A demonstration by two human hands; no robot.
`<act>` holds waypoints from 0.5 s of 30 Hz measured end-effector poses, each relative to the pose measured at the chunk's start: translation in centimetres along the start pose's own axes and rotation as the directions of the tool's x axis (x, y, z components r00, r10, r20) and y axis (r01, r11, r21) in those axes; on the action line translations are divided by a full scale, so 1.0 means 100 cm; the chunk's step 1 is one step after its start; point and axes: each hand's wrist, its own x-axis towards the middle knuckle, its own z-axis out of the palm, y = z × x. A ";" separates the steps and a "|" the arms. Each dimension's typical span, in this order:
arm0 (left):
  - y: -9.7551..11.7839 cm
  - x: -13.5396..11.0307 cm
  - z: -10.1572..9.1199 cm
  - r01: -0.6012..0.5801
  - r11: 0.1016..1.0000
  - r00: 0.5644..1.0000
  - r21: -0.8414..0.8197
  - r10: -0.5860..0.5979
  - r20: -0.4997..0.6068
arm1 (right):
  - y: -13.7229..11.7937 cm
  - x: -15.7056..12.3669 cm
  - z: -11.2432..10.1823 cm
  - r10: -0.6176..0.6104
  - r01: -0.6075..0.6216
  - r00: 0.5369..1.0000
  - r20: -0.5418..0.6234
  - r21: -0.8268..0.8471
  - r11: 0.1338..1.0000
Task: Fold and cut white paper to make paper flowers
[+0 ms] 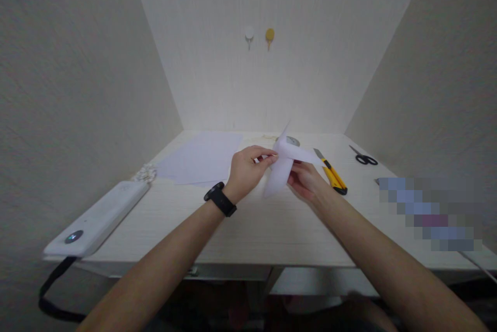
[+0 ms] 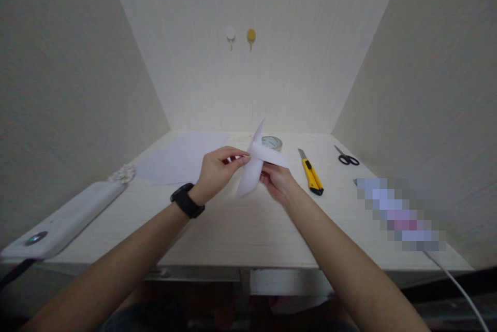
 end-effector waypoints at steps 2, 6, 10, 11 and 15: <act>-0.001 0.001 -0.002 0.025 0.999 0.999 -0.039 -0.024 0.021 | -0.004 -0.001 -0.001 -0.028 0.029 1.000 0.012 -0.107 0.994; -0.005 0.008 -0.014 0.113 0.979 0.989 -0.169 -0.094 0.115 | -0.026 -0.004 -0.006 -0.404 0.335 0.915 -0.018 -0.523 0.783; -0.005 0.016 -0.030 0.293 0.921 0.913 -0.257 -0.190 0.362 | -0.051 -0.013 -0.007 -0.621 0.587 0.722 0.305 -0.746 0.316; -0.005 0.018 -0.034 0.337 0.903 0.880 -0.266 -0.202 0.430 | -0.055 -0.016 -0.007 -0.601 0.625 0.702 0.382 -0.735 0.262; 0.000 0.023 -0.043 0.419 0.873 0.768 -0.250 -0.193 0.611 | -0.058 -0.023 0.000 -0.518 0.728 0.657 0.548 -0.641 0.245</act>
